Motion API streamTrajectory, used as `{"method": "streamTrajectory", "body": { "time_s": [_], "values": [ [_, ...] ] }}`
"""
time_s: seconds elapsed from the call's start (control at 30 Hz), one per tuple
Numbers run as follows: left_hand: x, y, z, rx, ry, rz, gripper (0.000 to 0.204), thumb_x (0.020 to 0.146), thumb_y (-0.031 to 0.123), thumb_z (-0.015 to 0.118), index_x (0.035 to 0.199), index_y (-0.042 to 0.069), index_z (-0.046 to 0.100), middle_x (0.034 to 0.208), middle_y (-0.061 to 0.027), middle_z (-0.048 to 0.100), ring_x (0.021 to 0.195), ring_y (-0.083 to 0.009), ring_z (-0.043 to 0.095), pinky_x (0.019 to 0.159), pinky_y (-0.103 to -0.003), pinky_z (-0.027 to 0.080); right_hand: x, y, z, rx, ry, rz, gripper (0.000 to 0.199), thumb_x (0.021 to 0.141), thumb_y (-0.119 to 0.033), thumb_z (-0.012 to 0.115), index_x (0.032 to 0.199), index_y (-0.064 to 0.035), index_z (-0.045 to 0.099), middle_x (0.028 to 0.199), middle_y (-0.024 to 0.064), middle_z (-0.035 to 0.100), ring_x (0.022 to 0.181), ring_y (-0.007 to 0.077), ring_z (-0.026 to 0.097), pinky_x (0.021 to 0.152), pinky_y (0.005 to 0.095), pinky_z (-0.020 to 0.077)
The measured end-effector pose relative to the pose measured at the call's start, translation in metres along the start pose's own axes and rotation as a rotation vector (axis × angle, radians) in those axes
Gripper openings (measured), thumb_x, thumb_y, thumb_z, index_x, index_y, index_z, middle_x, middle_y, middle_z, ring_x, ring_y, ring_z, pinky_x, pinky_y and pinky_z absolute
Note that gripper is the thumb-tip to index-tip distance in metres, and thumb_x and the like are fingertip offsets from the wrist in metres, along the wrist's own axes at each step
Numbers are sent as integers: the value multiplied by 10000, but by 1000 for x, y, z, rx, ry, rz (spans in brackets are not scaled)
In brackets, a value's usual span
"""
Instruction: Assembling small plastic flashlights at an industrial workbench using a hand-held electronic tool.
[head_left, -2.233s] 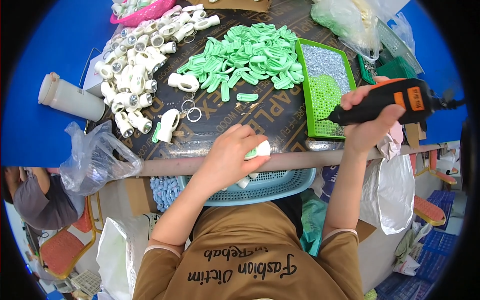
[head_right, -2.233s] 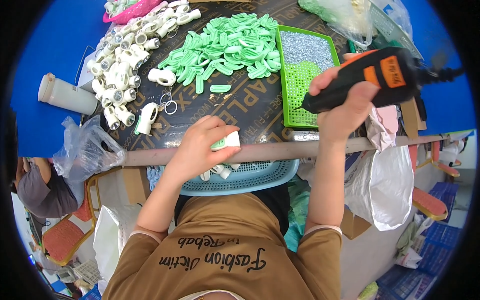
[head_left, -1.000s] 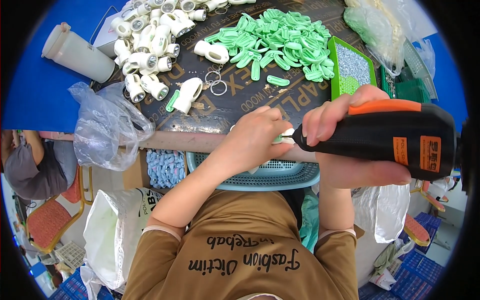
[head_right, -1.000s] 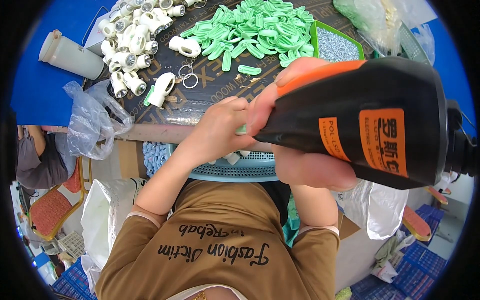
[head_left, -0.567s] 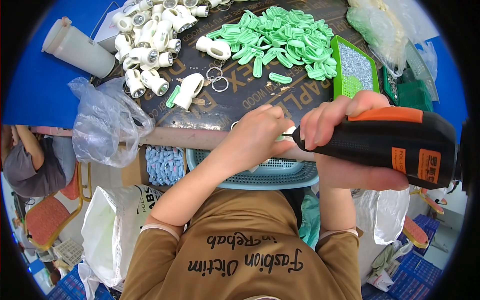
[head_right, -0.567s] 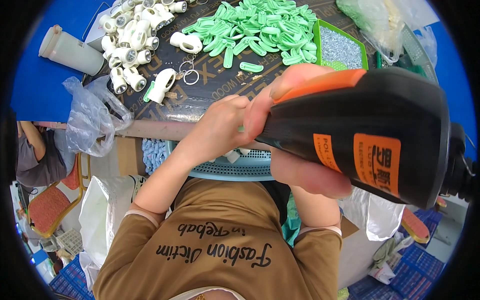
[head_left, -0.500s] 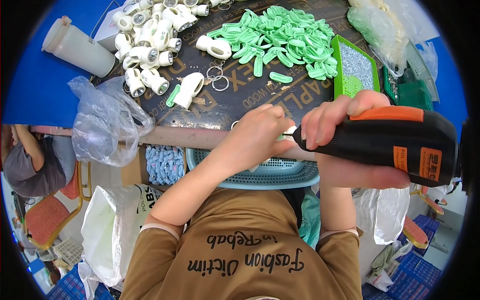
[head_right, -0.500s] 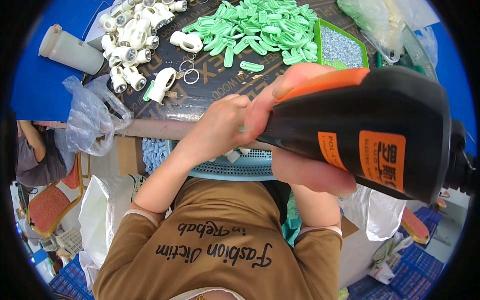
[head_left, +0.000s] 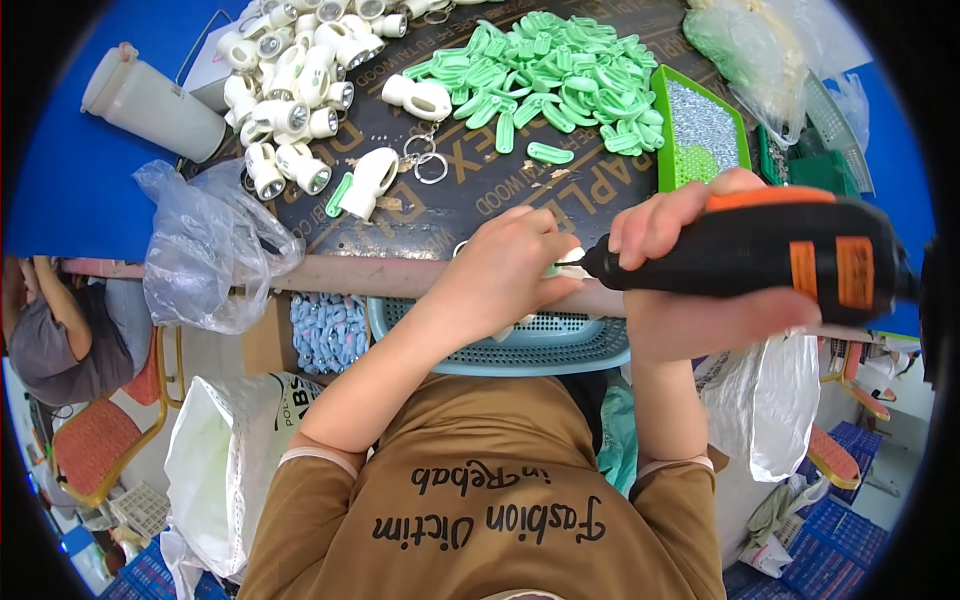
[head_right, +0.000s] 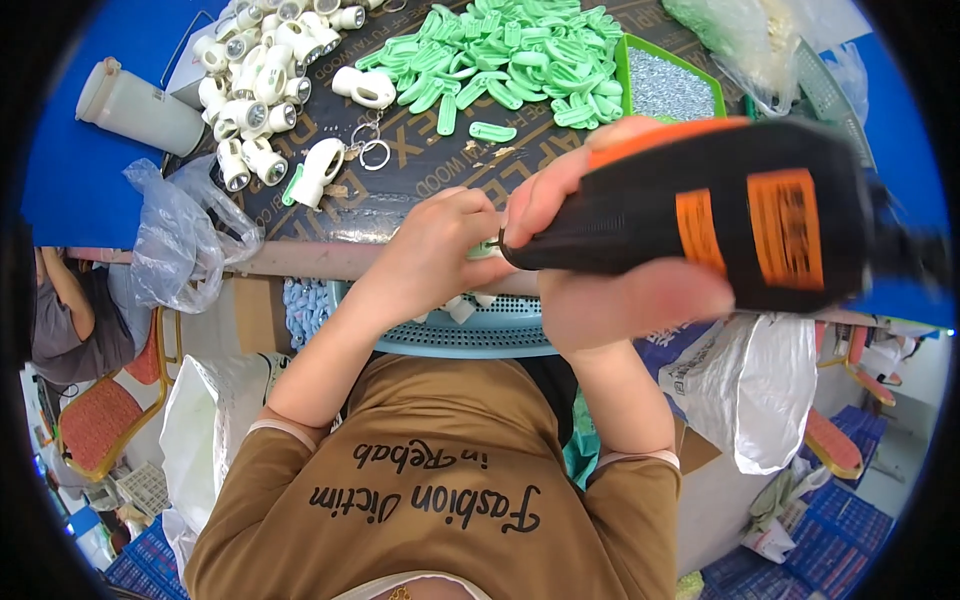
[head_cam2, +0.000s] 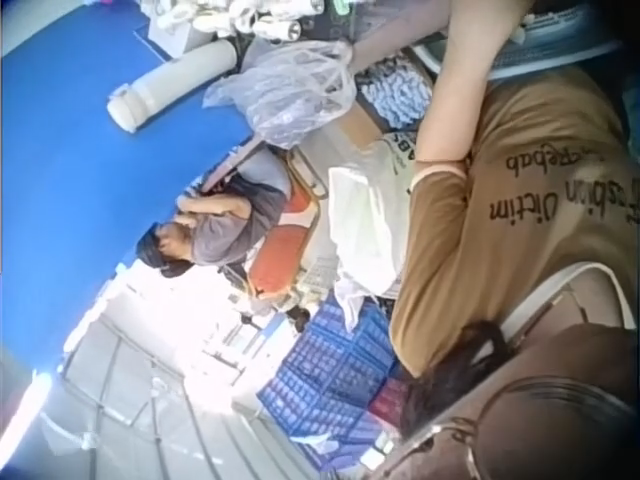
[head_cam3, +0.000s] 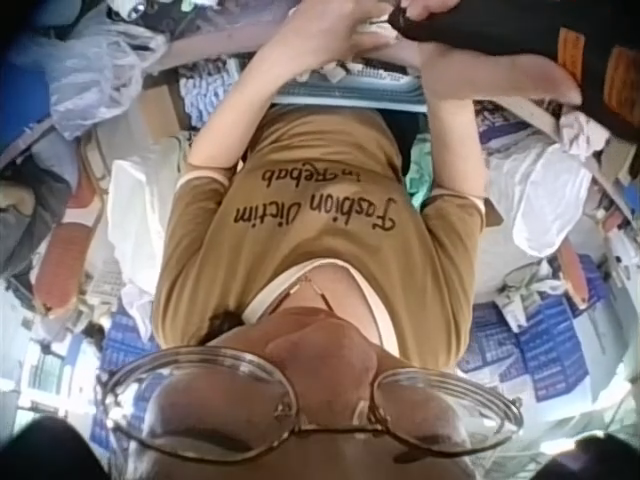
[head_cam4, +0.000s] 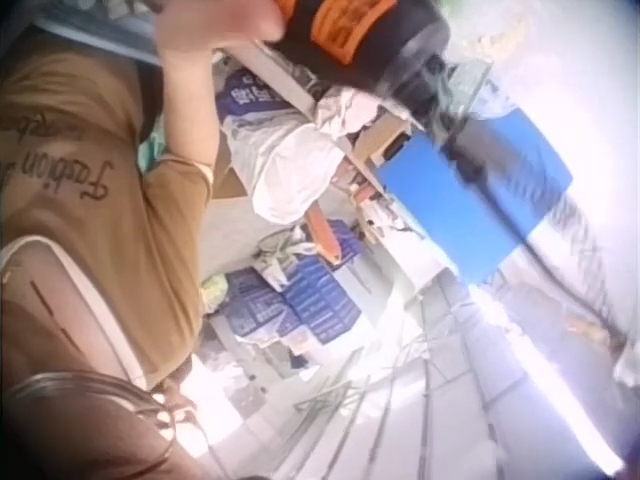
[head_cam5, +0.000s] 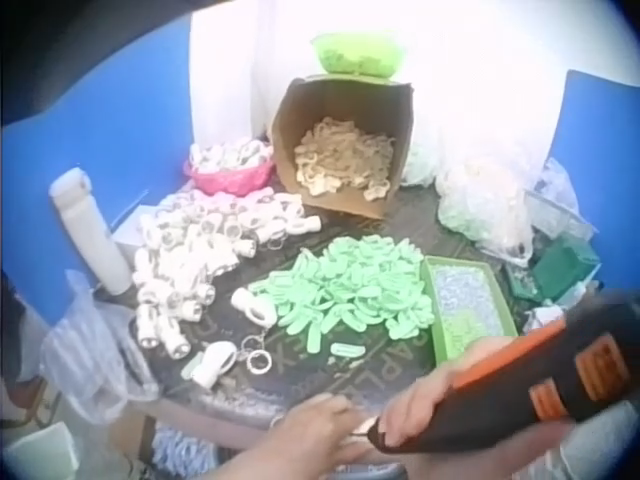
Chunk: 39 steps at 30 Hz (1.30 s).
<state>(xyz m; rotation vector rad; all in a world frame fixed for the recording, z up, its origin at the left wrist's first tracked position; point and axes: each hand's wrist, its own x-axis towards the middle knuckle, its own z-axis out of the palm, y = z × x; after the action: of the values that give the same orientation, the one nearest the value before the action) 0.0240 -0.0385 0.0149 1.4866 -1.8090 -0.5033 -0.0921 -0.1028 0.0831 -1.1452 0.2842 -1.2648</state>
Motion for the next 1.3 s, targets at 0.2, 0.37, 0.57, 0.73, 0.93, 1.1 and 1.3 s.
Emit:
{"method": "streamTrajectory", "body": {
  "time_s": [0.2, 0.37, 0.57, 0.73, 0.93, 1.1, 1.3],
  "values": [
    [1, 0, 0, -4, 102, 30, 454, 647, 153, 729, 1051, 39, 556, 844, -110, 556, 814, -285, 548, 718, -364, 450, 33, -6, -39, -88, 142, -181, 696, 773, -685, 451, 1071, -55, 437, 666, 97, 506, 576, 215, 497, 569, 334, 411],
    [4, 5, -20, -305, -58, -186, 561, 618, 73, 744, 1102, 34, 464, 866, -80, 538, 824, -209, 543, 727, -302, 444, 42, 11, -74, -492, 241, -433, 537, 841, -412, 566, 1146, -1, 405, 972, 113, 530, 927, 237, 536, 859, 369, 419],
    [-11, 14, -23, -1680, -55, -359, 356, 813, 205, 649, 1066, 42, 459, 950, -78, 545, 882, -149, 535, 767, -300, 460, -12, -9, -65, -754, -17, -772, 181, 832, -112, 524, 969, 5, 503, 938, 123, 526, 844, 237, 508, 784, 335, 408],
    [-17, 23, -16, -2085, -324, -378, 404, 930, 379, 411, 1113, 19, 430, 911, -115, 547, 637, -146, 528, 362, -209, 373, -22, 2, -40, -592, -389, -57, 377, 884, -282, 483, 1076, 37, 543, 1038, 139, 553, 965, 251, 522, 850, 335, 396],
    [-20, 33, -16, -2327, -471, -431, 337, 914, 255, 453, 1144, 13, 408, 894, -131, 513, 603, -144, 466, 370, -169, 345, -21, 5, -40, -174, -644, 229, 529, 913, -433, 409, 1141, 36, 500, 1030, 120, 533, 957, 208, 510, 837, 314, 390],
    [-25, 34, -16, -2212, -452, -378, 355, 858, 136, 525, 1161, 14, 387, 887, -123, 503, 612, -125, 459, 375, -163, 325, -28, 11, -42, -140, -663, 242, 496, 912, -434, 411, 1097, 18, 500, 961, 88, 511, 898, 181, 481, 846, 320, 372],
    [-30, 31, -13, -2099, -393, -439, 403, 833, 146, 591, 1158, 26, 386, 872, -94, 504, 596, -103, 452, 375, -151, 289, -37, 9, -35, -234, -558, 200, 302, 916, -290, 416, 1003, -9, 488, 933, 83, 483, 871, 191, 468, 966, 381, 329]
  ]
}}
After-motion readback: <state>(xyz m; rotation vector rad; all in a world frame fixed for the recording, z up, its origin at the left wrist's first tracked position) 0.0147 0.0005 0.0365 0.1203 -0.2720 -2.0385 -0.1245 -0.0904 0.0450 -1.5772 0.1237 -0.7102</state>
